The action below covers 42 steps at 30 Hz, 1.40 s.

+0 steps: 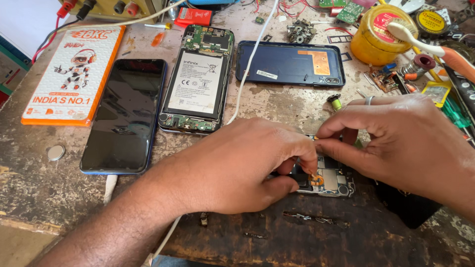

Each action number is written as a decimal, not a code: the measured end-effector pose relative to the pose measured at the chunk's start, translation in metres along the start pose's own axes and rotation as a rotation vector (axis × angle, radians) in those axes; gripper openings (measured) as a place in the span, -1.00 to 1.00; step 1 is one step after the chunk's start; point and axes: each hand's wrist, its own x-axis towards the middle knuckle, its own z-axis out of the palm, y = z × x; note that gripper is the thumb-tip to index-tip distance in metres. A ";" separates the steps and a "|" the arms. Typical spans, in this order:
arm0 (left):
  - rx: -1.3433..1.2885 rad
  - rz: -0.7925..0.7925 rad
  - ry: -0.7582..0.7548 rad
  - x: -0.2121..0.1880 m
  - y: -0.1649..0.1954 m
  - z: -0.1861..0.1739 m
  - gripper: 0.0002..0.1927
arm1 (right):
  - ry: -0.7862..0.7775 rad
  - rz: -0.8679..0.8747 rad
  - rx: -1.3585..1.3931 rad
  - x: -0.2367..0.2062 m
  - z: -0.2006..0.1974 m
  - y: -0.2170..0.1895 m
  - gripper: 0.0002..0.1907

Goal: The person uses a green screwdriver to remove screws from the back of a disassembled smartphone. They then use tweezers to lift and remove a black metal shielding plate, exposing the internal components.

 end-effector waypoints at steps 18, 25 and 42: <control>-0.076 0.125 0.048 -0.001 -0.009 0.001 -0.88 | -0.121 0.131 0.098 0.002 -0.009 -0.001 -0.78; -0.043 0.122 0.054 0.000 -0.005 -0.004 -0.69 | 0.092 0.301 -0.053 0.000 -0.009 0.025 -0.79; -0.014 0.234 0.110 0.008 -0.004 0.001 -0.61 | -0.399 0.309 -0.409 0.007 -0.042 0.036 -0.67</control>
